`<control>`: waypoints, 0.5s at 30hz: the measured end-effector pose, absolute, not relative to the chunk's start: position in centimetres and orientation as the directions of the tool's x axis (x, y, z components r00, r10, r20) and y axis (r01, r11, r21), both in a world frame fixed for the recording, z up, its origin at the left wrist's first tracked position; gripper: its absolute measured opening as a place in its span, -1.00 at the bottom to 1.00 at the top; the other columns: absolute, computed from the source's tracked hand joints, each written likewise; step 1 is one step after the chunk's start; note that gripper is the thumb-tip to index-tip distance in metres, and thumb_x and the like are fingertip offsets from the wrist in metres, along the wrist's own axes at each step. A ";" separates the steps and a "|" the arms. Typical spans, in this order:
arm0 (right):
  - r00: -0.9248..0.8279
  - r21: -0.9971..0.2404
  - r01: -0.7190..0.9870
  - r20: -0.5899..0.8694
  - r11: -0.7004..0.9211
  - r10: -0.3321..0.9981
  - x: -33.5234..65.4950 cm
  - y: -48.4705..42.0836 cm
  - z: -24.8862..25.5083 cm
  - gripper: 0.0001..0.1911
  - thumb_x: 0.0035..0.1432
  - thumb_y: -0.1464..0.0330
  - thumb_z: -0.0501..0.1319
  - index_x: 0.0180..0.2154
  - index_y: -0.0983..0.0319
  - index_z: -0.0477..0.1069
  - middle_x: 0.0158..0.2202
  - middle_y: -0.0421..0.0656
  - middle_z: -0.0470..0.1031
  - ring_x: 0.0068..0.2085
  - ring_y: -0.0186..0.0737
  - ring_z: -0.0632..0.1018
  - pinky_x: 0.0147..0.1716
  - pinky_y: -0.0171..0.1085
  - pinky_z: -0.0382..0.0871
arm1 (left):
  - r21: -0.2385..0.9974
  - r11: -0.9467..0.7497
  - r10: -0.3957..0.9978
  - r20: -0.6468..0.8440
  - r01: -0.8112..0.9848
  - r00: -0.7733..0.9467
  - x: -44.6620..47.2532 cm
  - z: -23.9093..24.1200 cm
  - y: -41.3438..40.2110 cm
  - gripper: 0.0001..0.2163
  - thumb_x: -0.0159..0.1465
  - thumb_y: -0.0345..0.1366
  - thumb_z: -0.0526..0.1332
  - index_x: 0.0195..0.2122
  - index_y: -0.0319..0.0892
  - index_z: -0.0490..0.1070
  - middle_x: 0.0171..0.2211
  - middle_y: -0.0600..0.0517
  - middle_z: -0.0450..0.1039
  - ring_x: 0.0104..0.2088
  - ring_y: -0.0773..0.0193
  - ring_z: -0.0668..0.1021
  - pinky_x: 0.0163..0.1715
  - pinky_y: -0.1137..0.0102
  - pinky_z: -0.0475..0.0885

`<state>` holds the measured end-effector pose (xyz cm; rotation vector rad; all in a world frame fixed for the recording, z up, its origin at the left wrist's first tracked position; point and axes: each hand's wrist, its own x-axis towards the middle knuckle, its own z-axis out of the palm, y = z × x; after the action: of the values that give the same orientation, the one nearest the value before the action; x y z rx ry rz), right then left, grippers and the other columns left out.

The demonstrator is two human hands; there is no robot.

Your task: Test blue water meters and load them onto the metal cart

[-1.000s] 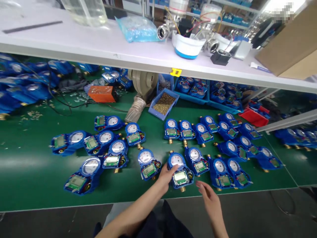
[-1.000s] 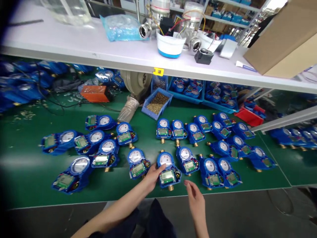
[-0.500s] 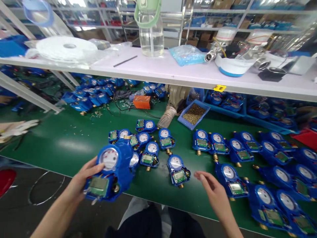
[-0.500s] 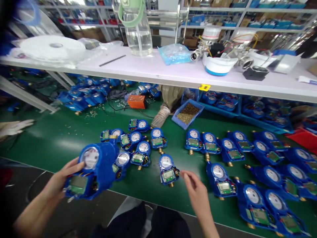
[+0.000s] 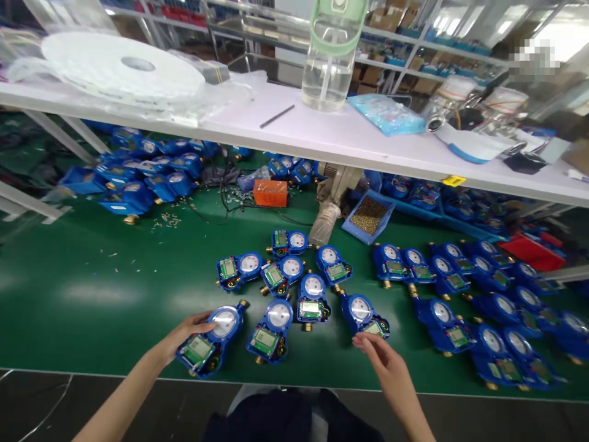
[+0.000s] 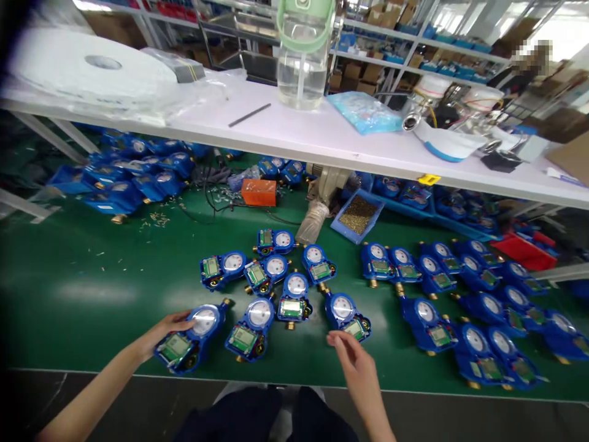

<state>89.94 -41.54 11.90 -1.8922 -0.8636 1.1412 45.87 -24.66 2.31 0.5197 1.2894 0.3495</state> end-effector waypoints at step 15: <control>0.532 -0.779 0.275 -0.365 -0.564 0.764 92.8 -46.6 10.1 -0.64 0.17 0.08 0.13 -0.22 0.23 0.47 -0.24 -0.04 0.58 -0.15 -0.06 0.57 -0.10 -0.15 0.42 | 0.438 0.831 0.386 -0.898 0.343 0.209 47.1 -0.9 -18.0 -0.46 0.10 -0.29 0.37 0.10 -0.23 0.30 -0.29 0.12 0.60 -0.18 0.05 0.58 -0.20 0.27 0.46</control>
<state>92.76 -46.64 10.06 -2.1022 -0.8379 0.9403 47.13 -18.05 -0.91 0.6406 1.3886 0.0335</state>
